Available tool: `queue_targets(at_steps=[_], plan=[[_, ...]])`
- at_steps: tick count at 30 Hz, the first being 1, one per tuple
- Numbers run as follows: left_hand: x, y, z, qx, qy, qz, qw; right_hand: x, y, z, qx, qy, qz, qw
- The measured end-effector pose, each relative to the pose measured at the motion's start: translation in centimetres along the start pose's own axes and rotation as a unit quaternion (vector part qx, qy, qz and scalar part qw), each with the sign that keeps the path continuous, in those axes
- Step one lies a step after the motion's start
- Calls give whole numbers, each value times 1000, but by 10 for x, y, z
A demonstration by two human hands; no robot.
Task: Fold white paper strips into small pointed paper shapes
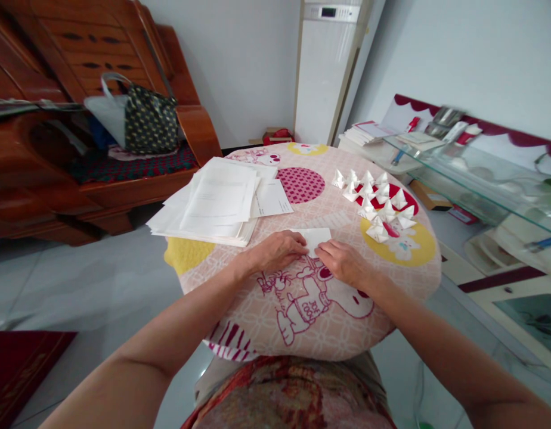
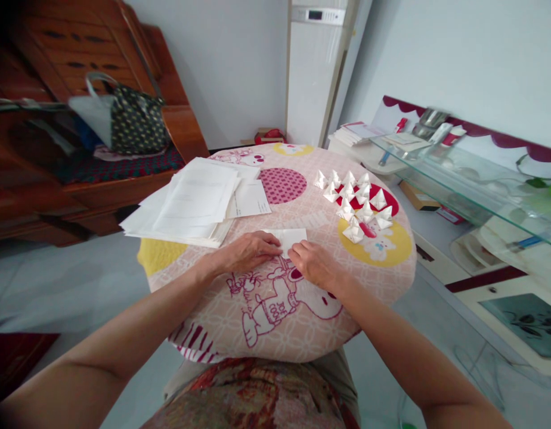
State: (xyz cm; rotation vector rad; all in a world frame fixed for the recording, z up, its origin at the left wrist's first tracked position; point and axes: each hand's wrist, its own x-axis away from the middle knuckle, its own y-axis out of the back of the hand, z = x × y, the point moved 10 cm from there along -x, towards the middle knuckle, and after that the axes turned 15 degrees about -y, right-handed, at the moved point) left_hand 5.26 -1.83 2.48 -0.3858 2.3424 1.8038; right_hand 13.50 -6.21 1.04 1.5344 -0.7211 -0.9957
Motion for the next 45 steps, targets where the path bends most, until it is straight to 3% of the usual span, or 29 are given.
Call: queue_targets(at_steps=[6,11,15,19,27,40,45], plan=[[3,-2,-5,-13,-3,-7,1000,2,-1,4,36,24,29,999],[4,-3,-8,-13,-12,-23,1000,-5,8,-32,-100,-52,13,994],[6,-2,-10,-11,-11,-23,1000,-21,19,-60,-255,-88,-3,963],[6,-3,-12,-6,-14,-13,1000,-39,18,-72,-314,-121,24,941],[6,-2,-15,14,-24,-22,999,-63,3,-65,-315,-142,25,938],[5,3,-17,37,-22,-30,999,-69,-5,-65,-259,-191,1,947],[6,6,-13,37,15,-38,998,-72,-7,-65,-257,-206,18,944]])
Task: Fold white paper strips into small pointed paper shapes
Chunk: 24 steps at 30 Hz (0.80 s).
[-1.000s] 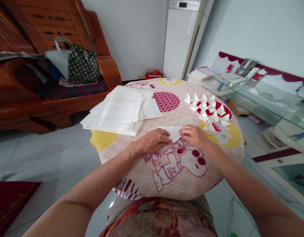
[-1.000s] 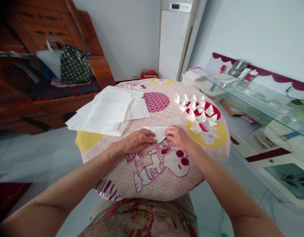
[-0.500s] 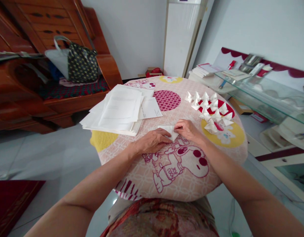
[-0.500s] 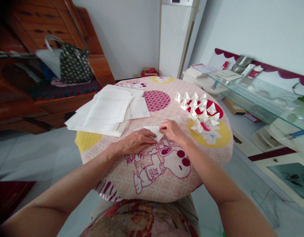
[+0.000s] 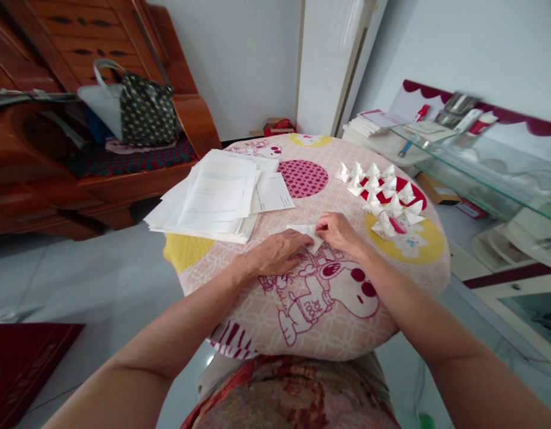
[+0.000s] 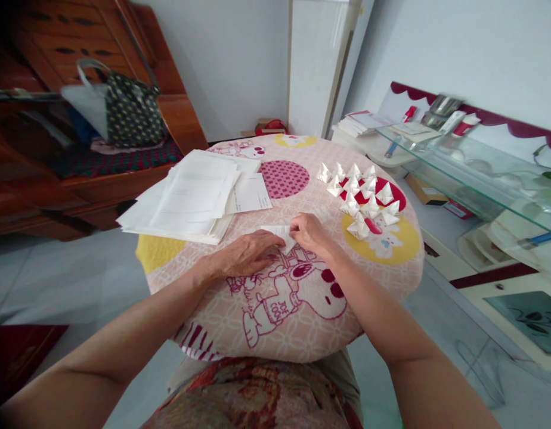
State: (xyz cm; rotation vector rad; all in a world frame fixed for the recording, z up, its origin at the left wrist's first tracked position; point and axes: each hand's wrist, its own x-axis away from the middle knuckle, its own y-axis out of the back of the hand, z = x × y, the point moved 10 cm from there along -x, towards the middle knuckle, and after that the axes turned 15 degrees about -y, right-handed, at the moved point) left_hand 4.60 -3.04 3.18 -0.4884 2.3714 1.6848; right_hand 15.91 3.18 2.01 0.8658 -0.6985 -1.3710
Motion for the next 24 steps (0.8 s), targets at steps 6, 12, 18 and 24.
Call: queue_targets(at_steps=[6,12,18,24], plan=[[-1,-4,-4,-10,-28,19,999,1,1,1,-4,3,2,1000],[0,-6,-2,-15,-24,30,999,2,3,2,-7,9,-6,1000],[-1,-7,-3,-18,-21,34,999,2,3,2,-7,7,-8,1000],[0,-13,-1,-65,-5,60,996,2,2,2,3,8,-8,1000]])
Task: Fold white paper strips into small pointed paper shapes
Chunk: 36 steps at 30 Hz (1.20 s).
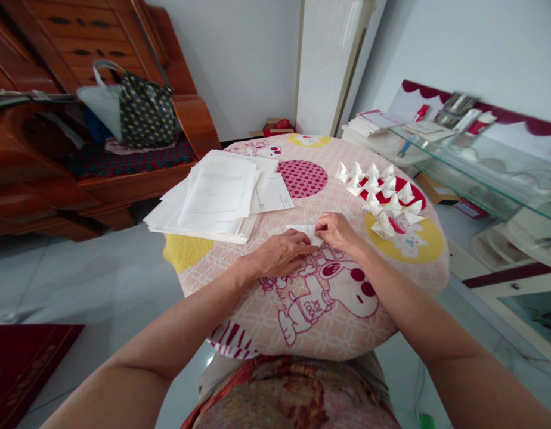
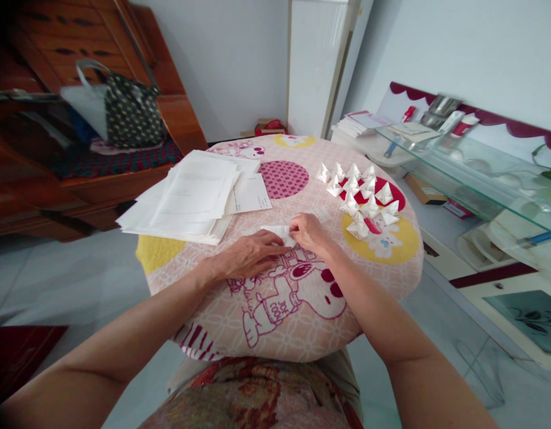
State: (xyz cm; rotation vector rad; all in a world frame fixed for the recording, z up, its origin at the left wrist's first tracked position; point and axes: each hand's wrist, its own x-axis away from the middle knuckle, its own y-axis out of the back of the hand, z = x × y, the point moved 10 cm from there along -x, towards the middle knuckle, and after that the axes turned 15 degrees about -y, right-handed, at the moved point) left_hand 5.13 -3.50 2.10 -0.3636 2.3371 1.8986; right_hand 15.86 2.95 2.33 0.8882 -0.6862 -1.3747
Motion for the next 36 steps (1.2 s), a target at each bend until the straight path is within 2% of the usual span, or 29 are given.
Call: queue_targets(at_steps=[10,16,22,32,36], plan=[[-2,-4,-2,-18,-16,22,999,-9,-1,-12,-4,-50,7,999],[-2,-5,-1,-13,-18,30,999,7,11,-7,-26,-38,-1,999],[-3,-4,-1,-8,-18,18,1000,18,10,-4,-7,-48,-2,999],[-2,-6,2,-20,-13,22,999,2,17,-51,-13,-91,-72,993],[-2,-5,1,-21,-12,23,999,2,26,-65,-8,-113,-127,985]])
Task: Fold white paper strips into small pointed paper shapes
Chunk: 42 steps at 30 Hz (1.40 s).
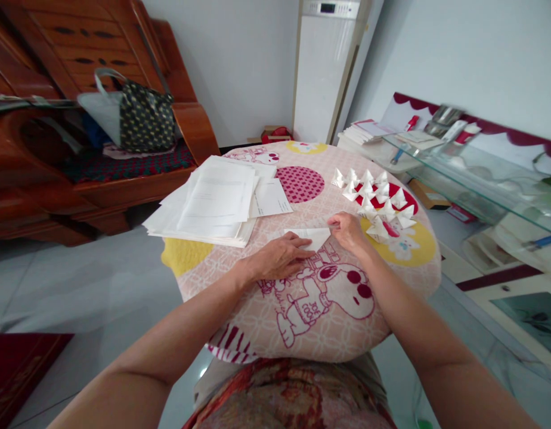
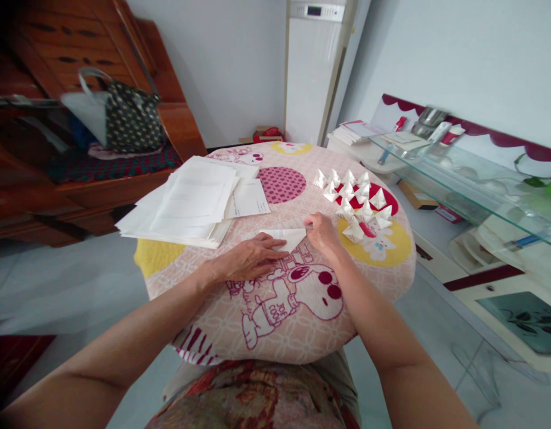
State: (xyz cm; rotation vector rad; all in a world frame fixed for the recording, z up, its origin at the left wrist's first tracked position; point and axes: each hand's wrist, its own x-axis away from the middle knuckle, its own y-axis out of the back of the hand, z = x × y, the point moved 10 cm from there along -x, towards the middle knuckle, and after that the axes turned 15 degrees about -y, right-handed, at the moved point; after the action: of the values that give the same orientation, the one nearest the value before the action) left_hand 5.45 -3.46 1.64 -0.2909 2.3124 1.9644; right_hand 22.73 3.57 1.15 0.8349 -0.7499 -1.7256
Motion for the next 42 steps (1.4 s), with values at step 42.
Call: queue_targets(at_steps=[42], plan=[[1,-1,1,7,9,-1,1000,13,3,17,42,103,24,994]])
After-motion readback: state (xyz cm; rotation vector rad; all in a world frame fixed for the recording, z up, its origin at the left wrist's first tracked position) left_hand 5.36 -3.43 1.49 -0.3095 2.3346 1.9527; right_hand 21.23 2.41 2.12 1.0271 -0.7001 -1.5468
